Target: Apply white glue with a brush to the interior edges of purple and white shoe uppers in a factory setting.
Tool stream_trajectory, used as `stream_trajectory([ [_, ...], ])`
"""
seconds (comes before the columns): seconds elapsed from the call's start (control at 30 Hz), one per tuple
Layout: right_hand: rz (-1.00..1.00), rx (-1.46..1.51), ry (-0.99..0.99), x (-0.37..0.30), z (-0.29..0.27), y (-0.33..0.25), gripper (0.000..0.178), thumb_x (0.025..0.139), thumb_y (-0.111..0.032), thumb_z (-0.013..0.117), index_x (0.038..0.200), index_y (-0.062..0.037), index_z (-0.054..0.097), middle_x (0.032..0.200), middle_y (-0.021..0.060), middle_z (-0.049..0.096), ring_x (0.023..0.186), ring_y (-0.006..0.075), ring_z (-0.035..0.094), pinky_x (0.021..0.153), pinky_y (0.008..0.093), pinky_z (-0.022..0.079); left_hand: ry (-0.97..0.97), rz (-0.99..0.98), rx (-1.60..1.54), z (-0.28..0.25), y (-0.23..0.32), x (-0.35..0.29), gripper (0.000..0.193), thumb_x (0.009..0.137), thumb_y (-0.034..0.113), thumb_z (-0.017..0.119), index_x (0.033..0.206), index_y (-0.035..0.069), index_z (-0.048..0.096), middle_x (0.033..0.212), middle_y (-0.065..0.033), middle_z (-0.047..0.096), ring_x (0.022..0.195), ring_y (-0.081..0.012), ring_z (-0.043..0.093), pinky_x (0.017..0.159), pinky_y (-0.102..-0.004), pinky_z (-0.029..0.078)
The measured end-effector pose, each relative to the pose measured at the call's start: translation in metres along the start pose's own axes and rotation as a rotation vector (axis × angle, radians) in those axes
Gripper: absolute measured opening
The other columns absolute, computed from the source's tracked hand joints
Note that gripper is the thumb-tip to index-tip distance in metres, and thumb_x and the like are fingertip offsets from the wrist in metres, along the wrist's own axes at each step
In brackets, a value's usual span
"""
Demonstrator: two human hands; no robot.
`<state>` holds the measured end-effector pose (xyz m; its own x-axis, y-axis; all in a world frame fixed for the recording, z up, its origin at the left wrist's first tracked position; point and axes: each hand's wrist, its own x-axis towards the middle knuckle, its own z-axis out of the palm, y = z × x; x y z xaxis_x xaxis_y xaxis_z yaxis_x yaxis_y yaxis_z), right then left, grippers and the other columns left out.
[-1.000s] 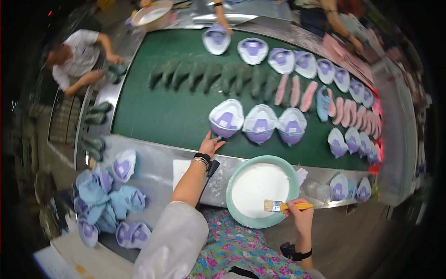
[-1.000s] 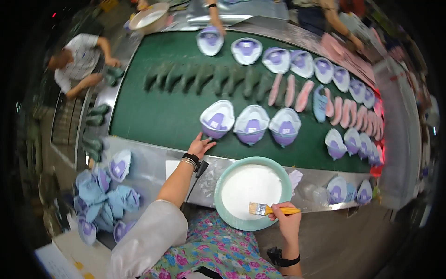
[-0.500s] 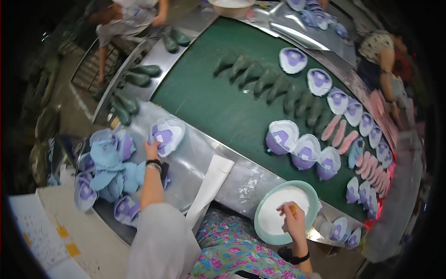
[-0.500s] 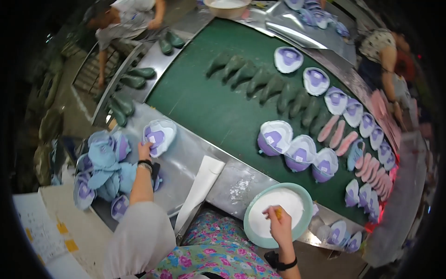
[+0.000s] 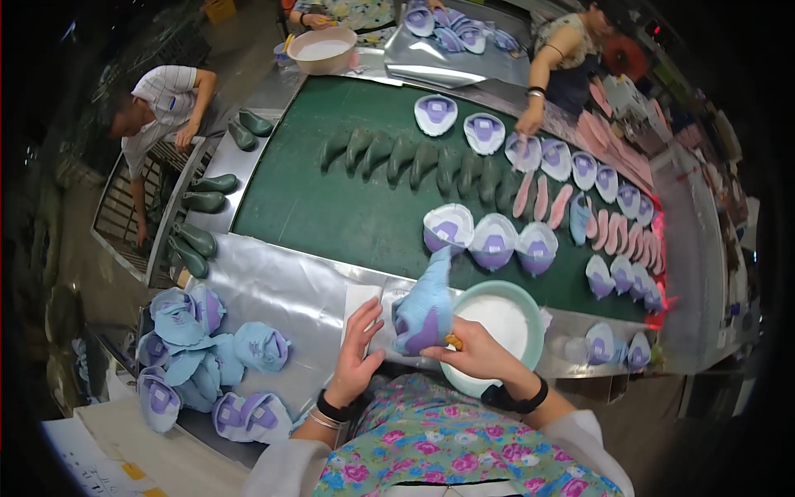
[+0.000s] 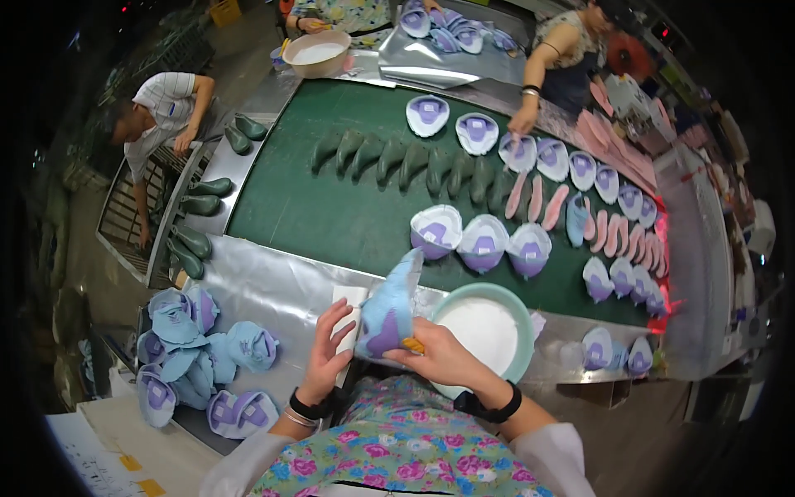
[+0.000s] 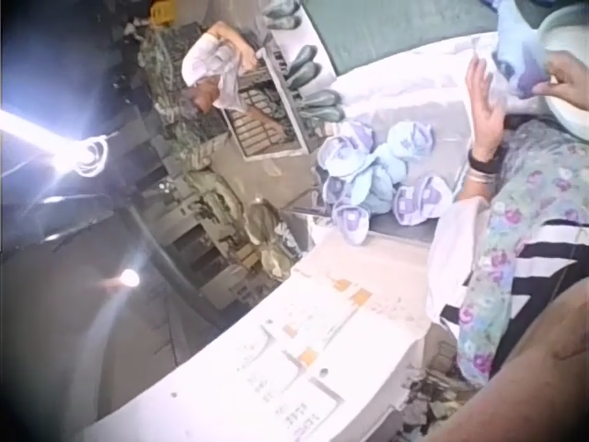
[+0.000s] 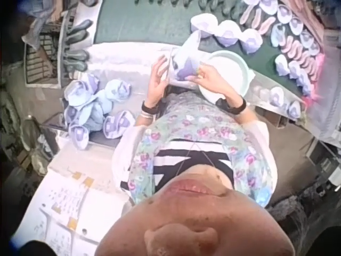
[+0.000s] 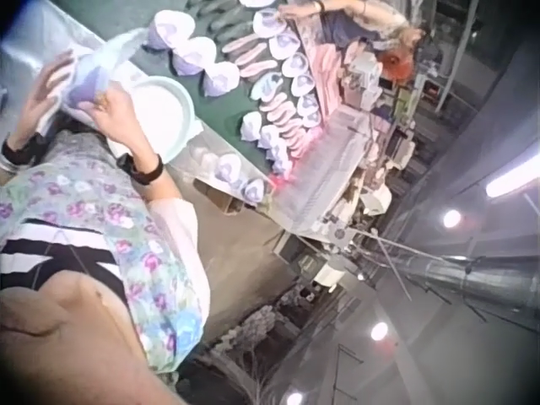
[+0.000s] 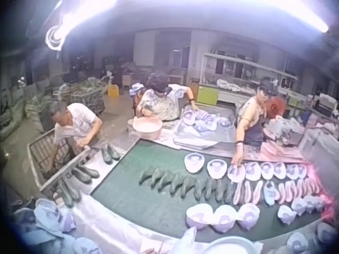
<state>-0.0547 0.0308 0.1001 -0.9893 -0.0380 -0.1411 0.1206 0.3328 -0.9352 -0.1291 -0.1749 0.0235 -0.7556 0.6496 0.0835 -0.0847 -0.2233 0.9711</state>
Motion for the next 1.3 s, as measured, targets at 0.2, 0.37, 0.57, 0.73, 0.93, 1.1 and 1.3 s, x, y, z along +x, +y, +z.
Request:
stream_trajectory([
  [0.2,-0.023,-0.225,-0.4,-0.037,-0.019,-0.012,0.026,0.087,-0.03,0.059,0.086,-0.0042,0.056,0.071,0.0161,0.059,0.067,0.0327,0.059,0.06,0.0389,0.044,-0.244,-0.185,0.118,0.023,0.022,-0.005,0.065,0.079,-0.011,0.043,0.14,0.006,0.032,0.141,-0.0107,0.037,0.116,-0.0165,0.048,0.095,-0.0265,0.04],
  [0.37,0.223,-0.051,0.197,-0.085,-0.037,0.042,0.03,0.091,-0.031,0.054,0.095,-0.0032,0.064,0.08,0.0156,0.065,0.073,0.0249,0.062,0.068,0.0348,0.047,-0.352,-0.471,0.178,0.038,-0.003,-0.046,0.042,0.087,0.001,0.053,0.129,0.002,0.048,0.127,-0.0119,0.053,0.113,-0.0204,0.053,0.099,-0.0295,0.039],
  [0.57,0.53,-0.162,0.801,-0.151,-0.04,0.206,0.041,0.084,-0.038,0.062,0.071,0.0007,0.064,0.056,0.0133,0.058,0.048,0.0258,0.054,0.05,0.0352,0.043,-0.425,-0.723,-0.097,0.027,-0.026,-0.063,0.042,0.09,0.004,0.052,0.131,0.003,0.045,0.121,-0.0087,0.055,0.11,-0.0174,0.053,0.095,-0.0316,0.043],
  [0.73,0.433,-0.205,0.885,-0.16,-0.009,0.26,0.019,0.076,-0.02,0.071,0.081,-0.0012,0.069,0.075,0.0174,0.065,0.064,0.0287,0.063,0.062,0.0338,0.05,-0.326,-0.76,-0.023,0.031,-0.063,-0.054,0.051,0.092,0.005,0.048,0.139,0.008,0.028,0.114,-0.0046,0.052,0.101,-0.0131,0.053,0.088,-0.0287,0.046],
  [0.93,0.413,-0.182,0.96,-0.167,-0.017,0.264,0.015,0.072,-0.009,0.071,0.086,-0.0026,0.07,0.081,0.0167,0.067,0.071,0.0277,0.065,0.068,0.031,0.051,0.002,-0.929,-0.306,0.073,-0.094,-0.031,0.032,0.09,0.01,0.056,0.12,0.004,0.049,0.105,-0.0039,0.057,0.093,-0.0147,0.057,0.081,-0.0286,0.049],
  [1.1,0.18,0.298,0.855,-0.171,-0.053,0.156,0.018,0.074,-0.006,0.072,0.091,-0.0021,0.07,0.086,0.009,0.069,0.078,0.0145,0.065,0.073,0.025,0.05,-0.164,-0.885,-0.27,0.097,-0.11,-0.018,0.035,0.095,0.016,0.048,0.127,0.003,0.044,0.113,-0.0057,0.056,0.101,-0.0163,0.056,0.088,-0.0313,0.047],
  [1.3,0.145,0.278,0.813,-0.177,-0.068,0.146,0.017,0.074,-0.006,0.072,0.09,-0.0018,0.07,0.084,0.0076,0.069,0.077,0.0112,0.063,0.072,0.024,0.05,-0.23,-0.909,-0.36,0.131,-0.107,-0.011,0.036,0.096,0.018,0.046,0.129,0.006,0.043,0.115,-0.0039,0.055,0.102,-0.0152,0.055,0.089,-0.0319,0.047],
])
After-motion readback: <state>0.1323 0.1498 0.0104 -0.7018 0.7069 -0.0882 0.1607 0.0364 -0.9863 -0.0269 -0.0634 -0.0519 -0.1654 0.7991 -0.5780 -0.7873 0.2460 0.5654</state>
